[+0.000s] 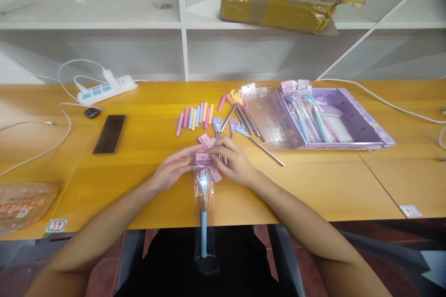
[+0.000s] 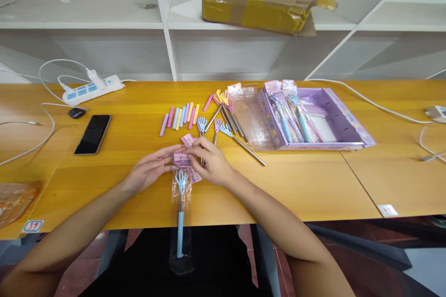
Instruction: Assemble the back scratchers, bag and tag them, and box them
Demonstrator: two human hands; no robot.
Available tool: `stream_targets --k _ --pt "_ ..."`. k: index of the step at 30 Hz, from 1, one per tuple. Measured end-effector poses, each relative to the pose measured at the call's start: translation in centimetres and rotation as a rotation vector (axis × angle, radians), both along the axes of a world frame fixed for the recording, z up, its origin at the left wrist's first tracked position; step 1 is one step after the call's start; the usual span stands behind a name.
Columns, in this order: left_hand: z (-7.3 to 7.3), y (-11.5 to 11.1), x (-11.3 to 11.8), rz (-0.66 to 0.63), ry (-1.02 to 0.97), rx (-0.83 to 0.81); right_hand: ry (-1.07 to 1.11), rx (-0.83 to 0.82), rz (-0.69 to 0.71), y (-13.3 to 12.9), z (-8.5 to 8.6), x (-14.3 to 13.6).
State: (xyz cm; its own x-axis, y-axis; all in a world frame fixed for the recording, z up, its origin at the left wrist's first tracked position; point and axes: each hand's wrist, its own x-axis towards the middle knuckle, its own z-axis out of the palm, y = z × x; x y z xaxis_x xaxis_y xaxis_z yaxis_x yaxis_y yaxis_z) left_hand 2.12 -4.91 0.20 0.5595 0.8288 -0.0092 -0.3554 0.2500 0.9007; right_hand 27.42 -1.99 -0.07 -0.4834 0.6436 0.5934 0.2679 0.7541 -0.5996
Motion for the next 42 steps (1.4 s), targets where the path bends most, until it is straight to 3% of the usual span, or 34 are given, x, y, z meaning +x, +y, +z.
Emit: stream_targets --k 13,27,31,36,42 --pt "1.3 0.0 0.0 0.091 0.003 -0.029 -0.001 0.009 -0.028 -0.3 0.2 0.1" --pt "0.8 0.0 0.0 0.022 0.020 0.010 0.015 -0.052 -0.015 -0.2 0.3 0.1" --pt "0.7 -0.1 0.2 -0.011 0.034 0.036 0.111 -0.194 -0.064 0.0 0.4 0.0" --pt "-0.2 -0.3 0.7 -0.025 0.022 0.149 0.127 -0.309 0.004 0.4 0.1 -0.2" --pt "-0.9 -0.7 0.8 0.046 0.268 0.123 0.101 -0.221 0.091 0.0 0.4 -0.2"
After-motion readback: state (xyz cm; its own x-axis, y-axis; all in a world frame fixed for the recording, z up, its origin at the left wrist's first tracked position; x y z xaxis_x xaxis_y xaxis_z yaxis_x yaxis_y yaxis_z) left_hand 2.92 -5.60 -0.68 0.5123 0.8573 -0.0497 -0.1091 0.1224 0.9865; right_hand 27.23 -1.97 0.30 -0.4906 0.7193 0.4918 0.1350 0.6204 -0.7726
